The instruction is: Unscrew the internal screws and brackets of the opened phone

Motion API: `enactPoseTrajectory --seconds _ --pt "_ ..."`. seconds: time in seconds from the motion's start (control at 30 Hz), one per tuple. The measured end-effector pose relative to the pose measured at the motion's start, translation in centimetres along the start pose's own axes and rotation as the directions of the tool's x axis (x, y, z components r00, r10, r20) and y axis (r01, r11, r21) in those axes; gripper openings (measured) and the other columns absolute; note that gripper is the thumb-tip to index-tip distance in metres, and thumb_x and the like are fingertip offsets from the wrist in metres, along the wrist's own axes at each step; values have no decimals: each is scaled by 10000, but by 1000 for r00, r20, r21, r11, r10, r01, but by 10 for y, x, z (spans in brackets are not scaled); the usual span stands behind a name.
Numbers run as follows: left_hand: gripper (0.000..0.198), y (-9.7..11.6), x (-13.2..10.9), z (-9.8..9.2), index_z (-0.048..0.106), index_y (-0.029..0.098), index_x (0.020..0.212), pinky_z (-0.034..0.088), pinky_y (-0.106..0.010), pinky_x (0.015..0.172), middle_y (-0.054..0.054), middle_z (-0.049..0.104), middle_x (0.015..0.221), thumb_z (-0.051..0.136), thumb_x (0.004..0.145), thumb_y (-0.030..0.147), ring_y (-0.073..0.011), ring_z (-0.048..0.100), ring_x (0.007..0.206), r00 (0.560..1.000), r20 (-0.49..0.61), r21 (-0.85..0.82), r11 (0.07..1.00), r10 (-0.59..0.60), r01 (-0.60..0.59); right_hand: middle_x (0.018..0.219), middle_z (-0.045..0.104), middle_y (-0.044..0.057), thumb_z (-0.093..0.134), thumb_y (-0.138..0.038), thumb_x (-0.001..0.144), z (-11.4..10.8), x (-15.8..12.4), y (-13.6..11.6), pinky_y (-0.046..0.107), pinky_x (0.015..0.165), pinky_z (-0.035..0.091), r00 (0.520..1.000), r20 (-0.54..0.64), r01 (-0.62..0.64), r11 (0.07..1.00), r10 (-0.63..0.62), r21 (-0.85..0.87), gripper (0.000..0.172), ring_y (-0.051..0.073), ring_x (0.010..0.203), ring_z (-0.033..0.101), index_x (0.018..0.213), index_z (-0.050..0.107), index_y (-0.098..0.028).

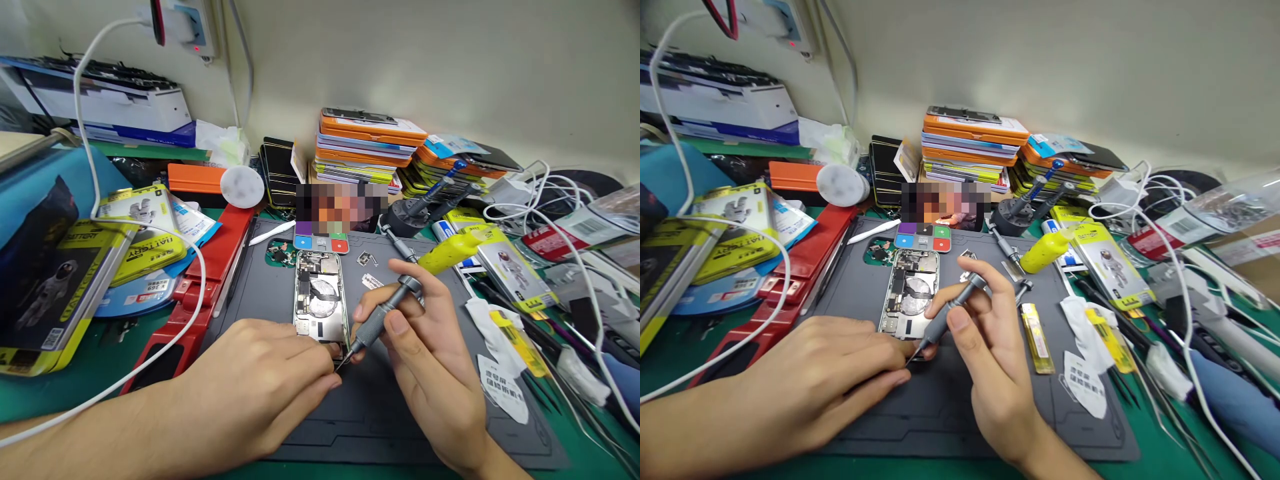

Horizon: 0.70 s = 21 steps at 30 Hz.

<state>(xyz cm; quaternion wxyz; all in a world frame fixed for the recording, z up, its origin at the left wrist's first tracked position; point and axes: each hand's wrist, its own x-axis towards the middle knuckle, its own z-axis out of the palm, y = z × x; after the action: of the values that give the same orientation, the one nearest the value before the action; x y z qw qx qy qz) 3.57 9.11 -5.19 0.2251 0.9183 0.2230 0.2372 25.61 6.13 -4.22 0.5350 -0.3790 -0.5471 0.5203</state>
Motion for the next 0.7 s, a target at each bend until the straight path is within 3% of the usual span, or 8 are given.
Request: enactPoseTrajectory --seconds 0.17,0.33,0.43,0.5,0.6,0.7 --pt "192 -1 -1 0 607 204 998 365 -366 616 29 655 827 481 1135 253 -168 572 681 1000 1 1 1000 8 -8 1084 536 82 436 -290 1196 0 1 -2 192 723 636 999 -43 28 998 -30 -52 348 109 857 584 1514 303 -246" --pt "205 3 -1 -1 646 182 952 431 -377 599 11 723 900 522 1109 233 -187 625 697 997 -50 88 994 64 -59 1134 557 88 468 -207 1193 -5 0 0 197 768 628 957 -114 213 913 -267 -348 413 129 998 595 1582 342 -268" --pt "178 5 -1 -3 689 151 978 511 -391 635 -25 779 1111 555 1082 206 -209 683 778 987 -59 174 975 150 -138 1210 563 87 508 -81 1146 -9 -3 4 255 845 608 912 17 352 760 -410 -546 543 134 1037 620 1621 348 -292" --pt "182 6 -2 -4 700 145 982 543 -390 651 -28 784 1106 558 1079 205 -212 693 786 986 -61 175 974 153 -140 1294 548 96 519 -18 1114 -12 -5 7 299 926 597 890 115 418 687 -442 -594 593 140 1084 627 1620 360 -283" --pt "209 6 -2 -4 696 157 941 554 -385 642 -13 780 1015 553 1082 212 -212 684 752 990 -61 148 982 127 -117 1381 502 116 507 13 1100 -14 -7 10 339 1014 585 882 186 450 661 -432 -601 601 149 1165 610 1623 362 -245" --pt "243 6 -1 -4 690 160 911 557 -392 638 -24 786 1061 537 1091 218 -220 697 779 991 -45 146 982 126 -119 1372 497 121 495 34 1088 -15 -7 11 328 1033 576 877 209 464 647 -433 -605 595 149 1196 602 1615 362 -209"
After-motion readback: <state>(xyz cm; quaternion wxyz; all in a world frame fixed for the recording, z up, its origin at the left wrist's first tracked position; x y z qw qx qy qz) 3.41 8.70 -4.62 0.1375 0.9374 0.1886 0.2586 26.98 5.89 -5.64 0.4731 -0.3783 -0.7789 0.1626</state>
